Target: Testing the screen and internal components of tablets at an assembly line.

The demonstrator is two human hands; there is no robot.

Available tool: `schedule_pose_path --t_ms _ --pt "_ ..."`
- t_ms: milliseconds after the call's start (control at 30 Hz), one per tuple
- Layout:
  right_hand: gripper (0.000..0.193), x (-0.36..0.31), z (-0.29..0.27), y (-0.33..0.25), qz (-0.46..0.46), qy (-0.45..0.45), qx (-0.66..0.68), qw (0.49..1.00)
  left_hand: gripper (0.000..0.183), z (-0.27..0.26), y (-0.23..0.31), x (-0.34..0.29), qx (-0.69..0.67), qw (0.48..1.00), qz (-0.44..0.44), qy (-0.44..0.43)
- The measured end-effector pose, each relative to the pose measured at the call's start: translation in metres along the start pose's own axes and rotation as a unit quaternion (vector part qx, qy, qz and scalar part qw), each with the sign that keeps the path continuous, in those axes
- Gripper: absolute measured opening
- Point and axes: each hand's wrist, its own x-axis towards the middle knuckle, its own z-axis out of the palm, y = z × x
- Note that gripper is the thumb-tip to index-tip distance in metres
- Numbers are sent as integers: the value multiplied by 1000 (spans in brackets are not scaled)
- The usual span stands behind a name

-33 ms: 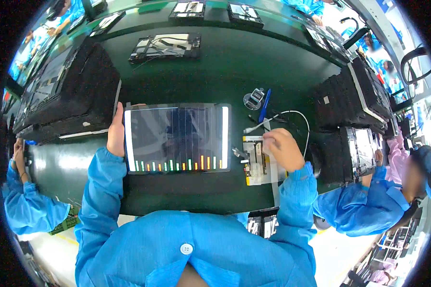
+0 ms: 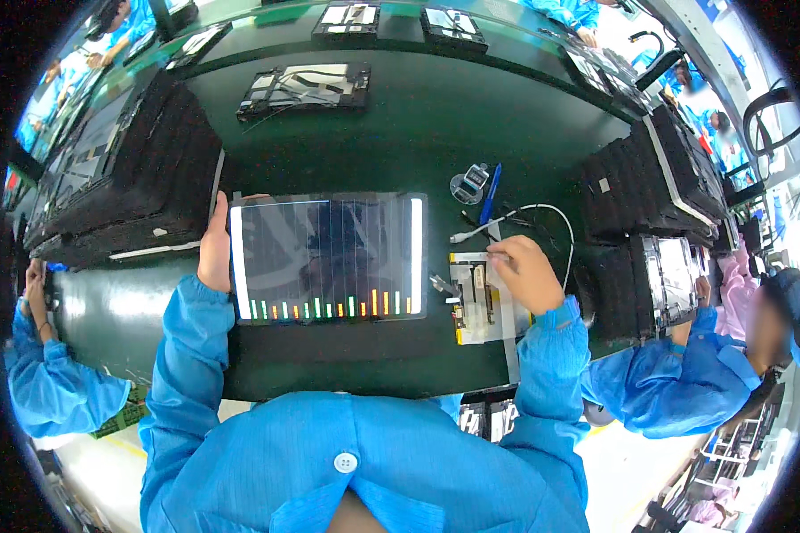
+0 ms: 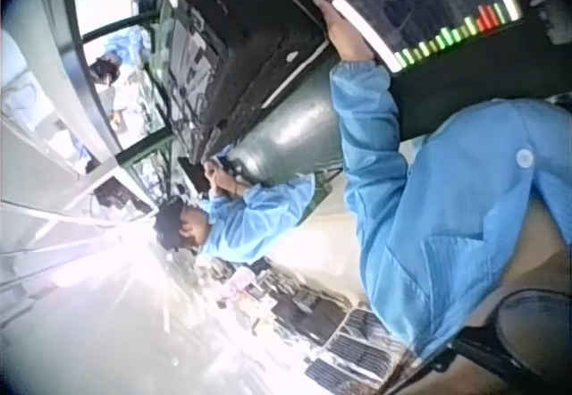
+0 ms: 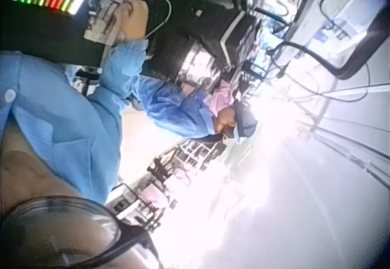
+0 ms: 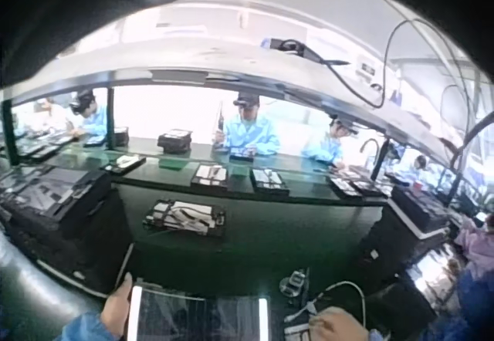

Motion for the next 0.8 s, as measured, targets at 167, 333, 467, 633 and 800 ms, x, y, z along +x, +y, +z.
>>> schedule_pose_path --t_ms 167,333,467,633,800 --pt "12 22 -7 4 84 -64 -9 994 55 -1 -1 1 -6 1000 1 -20" --pt "12 34 -11 4 97 -91 12 991 56 3 2 -4 11 1000 3 -9" --pt "12 38 -15 6 91 -116 1 989 57 1 1 -2 7 1000 3 -24" --pt "13 45 -15 8 113 -142 0 984 57 3 1 -3 7 1000 5 -24" --pt "23 40 -13 11 115 -154 52 980 55 -1 -1 -1 -6 1000 4 -11"
